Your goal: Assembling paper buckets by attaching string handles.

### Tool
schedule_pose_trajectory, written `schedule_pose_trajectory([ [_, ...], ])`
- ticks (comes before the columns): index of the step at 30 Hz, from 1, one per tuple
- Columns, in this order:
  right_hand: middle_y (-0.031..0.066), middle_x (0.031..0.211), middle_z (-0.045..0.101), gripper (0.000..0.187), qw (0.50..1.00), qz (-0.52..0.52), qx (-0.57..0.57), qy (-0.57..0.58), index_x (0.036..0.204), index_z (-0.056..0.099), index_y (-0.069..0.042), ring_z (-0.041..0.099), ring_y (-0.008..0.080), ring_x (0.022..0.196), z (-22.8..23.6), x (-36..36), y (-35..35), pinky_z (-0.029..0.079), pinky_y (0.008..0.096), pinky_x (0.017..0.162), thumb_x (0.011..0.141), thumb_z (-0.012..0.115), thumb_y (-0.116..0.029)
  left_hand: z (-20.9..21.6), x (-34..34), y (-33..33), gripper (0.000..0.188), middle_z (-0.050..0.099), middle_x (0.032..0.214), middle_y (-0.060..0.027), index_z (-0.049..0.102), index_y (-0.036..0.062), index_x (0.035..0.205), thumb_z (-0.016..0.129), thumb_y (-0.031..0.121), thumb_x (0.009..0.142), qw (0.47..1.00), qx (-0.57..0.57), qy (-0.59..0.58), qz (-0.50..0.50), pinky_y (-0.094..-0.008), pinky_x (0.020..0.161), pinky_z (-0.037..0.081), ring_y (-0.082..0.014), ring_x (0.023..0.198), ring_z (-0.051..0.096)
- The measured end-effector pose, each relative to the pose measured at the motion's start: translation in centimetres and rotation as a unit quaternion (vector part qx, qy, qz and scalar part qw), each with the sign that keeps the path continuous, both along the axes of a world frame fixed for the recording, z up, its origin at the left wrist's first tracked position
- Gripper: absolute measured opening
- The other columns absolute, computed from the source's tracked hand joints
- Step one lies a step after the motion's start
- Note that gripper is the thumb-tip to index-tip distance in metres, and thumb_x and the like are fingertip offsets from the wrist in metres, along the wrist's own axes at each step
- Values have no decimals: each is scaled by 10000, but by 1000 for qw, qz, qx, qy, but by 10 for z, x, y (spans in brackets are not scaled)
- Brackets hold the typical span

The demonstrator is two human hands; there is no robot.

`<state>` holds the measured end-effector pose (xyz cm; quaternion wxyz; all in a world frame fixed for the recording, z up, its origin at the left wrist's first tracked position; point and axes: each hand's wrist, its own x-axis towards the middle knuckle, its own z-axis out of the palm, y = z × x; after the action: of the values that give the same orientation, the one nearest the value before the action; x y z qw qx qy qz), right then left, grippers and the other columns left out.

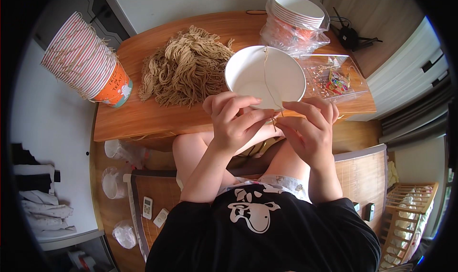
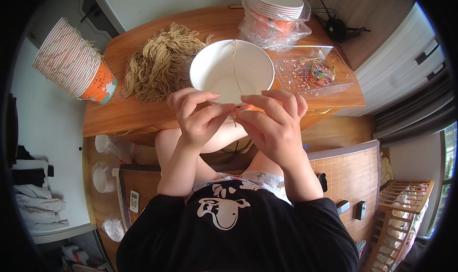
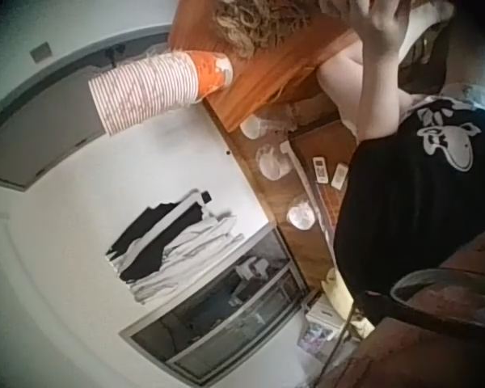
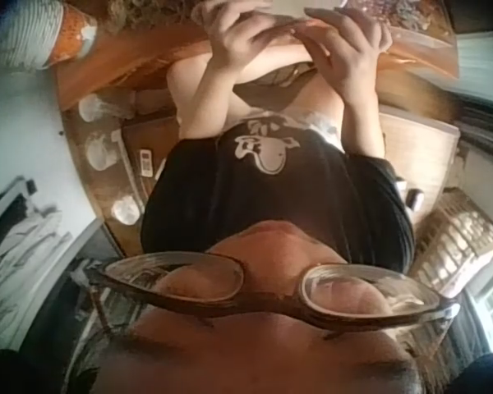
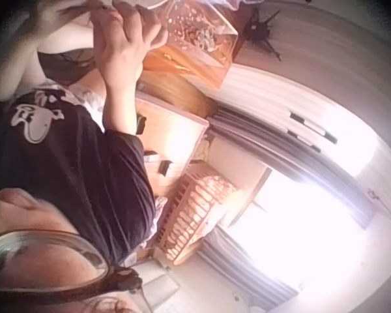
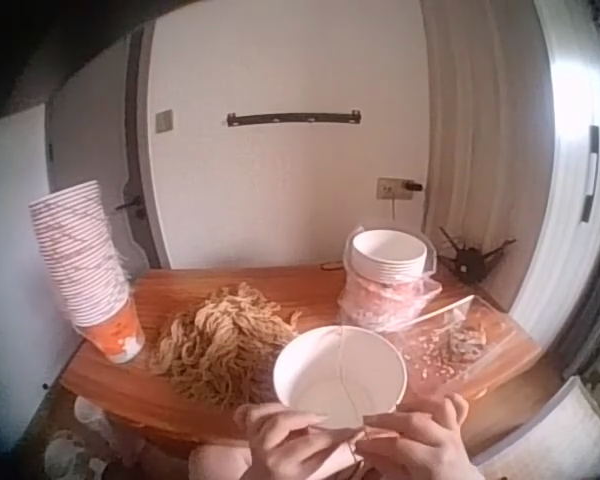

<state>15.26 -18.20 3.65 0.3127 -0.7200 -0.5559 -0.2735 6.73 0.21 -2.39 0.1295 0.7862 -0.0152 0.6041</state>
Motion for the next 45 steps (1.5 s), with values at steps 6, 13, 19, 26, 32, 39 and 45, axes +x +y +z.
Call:
schedule_pose_trajectory([
  [6,-100,1129,713,184,999,2,15,-46,920,772,-256,569,198,1072,-5,2,-4,317,398,933,753,803,-185,11,-2,-8,150,705,918,173,783,282,776,889,257,673,999,22,8,37,-327,874,324,-127,918,547],
  [13,-95,1146,703,232,999,-12,25,-17,964,770,-255,560,192,1091,-12,4,-1,323,384,944,750,807,-175,7,-2,-10,193,708,929,173,781,277,813,900,248,664,1000,-9,14,26,-332,885,326,-127,909,552],
  [19,-94,1224,677,363,997,-6,48,-68,1082,751,-295,555,182,1072,-25,6,4,329,364,938,743,818,-184,6,-1,-10,230,699,925,143,783,269,838,913,251,649,1000,-4,18,15,-340,874,341,-137,908,557],
  [26,-87,1163,704,293,995,-1,83,-60,1011,776,-292,563,176,1041,-27,9,6,333,355,926,728,827,-233,-2,1,-8,249,662,949,161,774,298,880,896,305,663,1000,0,14,23,-367,905,320,-141,956,549],
  [32,-84,1157,706,278,994,-34,92,-55,981,791,-305,568,173,1011,-30,12,6,331,351,923,706,834,-297,9,-1,-13,236,673,922,128,777,275,833,904,232,639,1000,-8,16,10,-343,875,338,-142,901,569],
  [39,-98,1149,701,289,993,-16,96,-71,983,795,-313,557,163,999,-27,10,6,323,361,910,709,830,-230,9,1,-14,202,674,914,132,775,282,830,891,234,672,1000,-8,11,18,-330,876,340,-145,906,557],
  [45,-147,1158,688,310,988,-22,104,-110,973,793,-316,545,142,993,-30,10,3,316,363,903,686,831,-205,6,2,-14,181,713,928,171,781,283,840,885,226,704,1000,-6,10,28,-332,891,344,-147,950,534],
])
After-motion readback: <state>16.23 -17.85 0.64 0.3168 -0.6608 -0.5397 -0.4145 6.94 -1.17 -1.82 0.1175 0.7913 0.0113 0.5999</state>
